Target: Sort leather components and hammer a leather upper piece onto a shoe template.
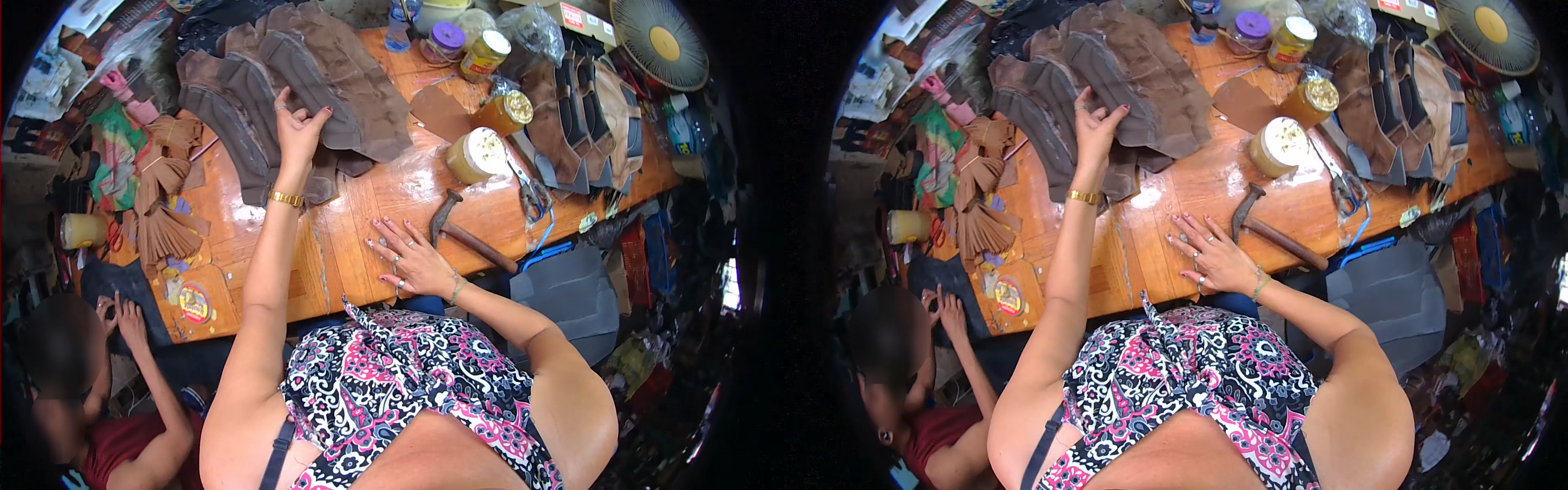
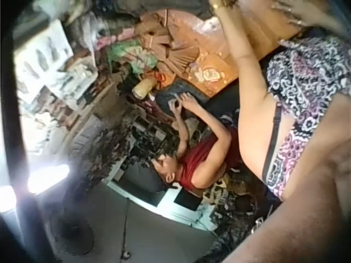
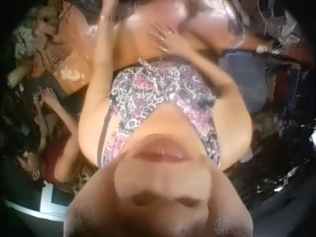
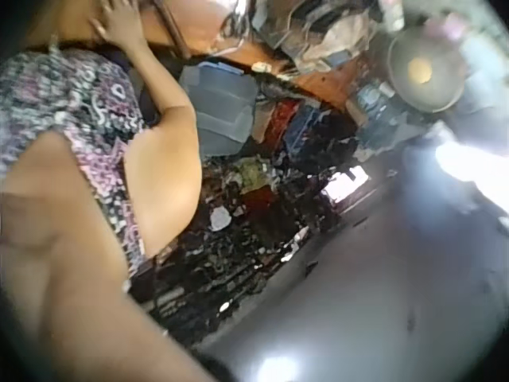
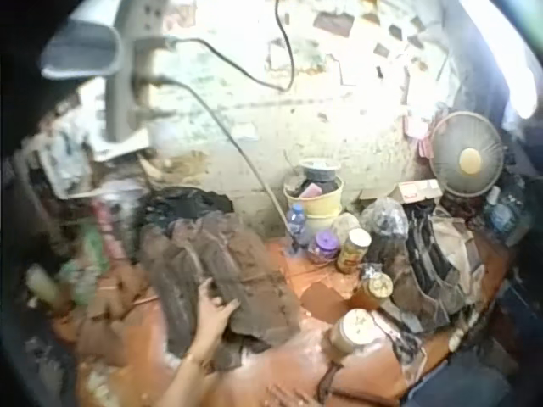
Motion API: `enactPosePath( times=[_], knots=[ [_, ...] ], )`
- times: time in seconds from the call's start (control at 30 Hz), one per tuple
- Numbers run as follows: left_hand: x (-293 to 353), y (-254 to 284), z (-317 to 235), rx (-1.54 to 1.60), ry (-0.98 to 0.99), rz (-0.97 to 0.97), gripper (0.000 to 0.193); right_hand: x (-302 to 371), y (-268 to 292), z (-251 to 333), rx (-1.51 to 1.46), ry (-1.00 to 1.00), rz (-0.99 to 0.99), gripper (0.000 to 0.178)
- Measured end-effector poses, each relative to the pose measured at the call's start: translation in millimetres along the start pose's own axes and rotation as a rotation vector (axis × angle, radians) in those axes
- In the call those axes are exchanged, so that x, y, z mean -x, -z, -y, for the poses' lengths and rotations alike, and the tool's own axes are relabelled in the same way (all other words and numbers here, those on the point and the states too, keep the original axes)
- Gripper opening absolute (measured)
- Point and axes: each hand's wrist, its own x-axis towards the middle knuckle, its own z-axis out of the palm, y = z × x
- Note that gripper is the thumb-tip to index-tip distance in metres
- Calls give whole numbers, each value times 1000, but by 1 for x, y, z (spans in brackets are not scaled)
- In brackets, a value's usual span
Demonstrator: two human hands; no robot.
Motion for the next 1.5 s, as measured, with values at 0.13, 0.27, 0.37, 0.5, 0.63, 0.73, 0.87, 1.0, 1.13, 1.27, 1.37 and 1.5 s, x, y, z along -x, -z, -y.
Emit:
enactPosePath(
  times=[0.13,0.27,0.37,0.5,0.63,0.73,0.87,1.0,1.13,1.27,1.37,1.5],
  knots=[
    [33,-12,8,226,27,159,90,15,-36,-7,-12,-58,-32,73],
    [67,-1,45,226,-82,240,92,34,-88,-34,-11,-36,-90,73],
    [79,-13,40,122,-106,279,77,37,-86,-78,78,5,-191,67],
    [125,-28,74,-25,-13,241,62,46,-119,-137,77,164,-559,36],
    [161,-14,109,-37,275,117,60,82,-154,-135,-79,89,-738,31],
    [166,49,156,-228,308,229,59,129,-159,-138,-19,-166,-686,26],
    [178,104,195,-309,294,282,57,208,-154,-184,52,-650,-797,26],
    [181,115,210,-308,236,167,56,315,-134,-238,488,-1254,-771,56],
    [167,142,228,-545,111,122,53,366,-114,-247,763,-1675,-636,90],
    [166,148,219,-775,30,93,52,385,-122,-252,797,-1717,-720,109],
    [177,131,188,-854,-120,117,51,362,-101,-233,783,-1596,-770,111],
    [198,89,126,-862,-180,181,50,313,-61,-205,302,-1224,-1272,110]
  ],
)
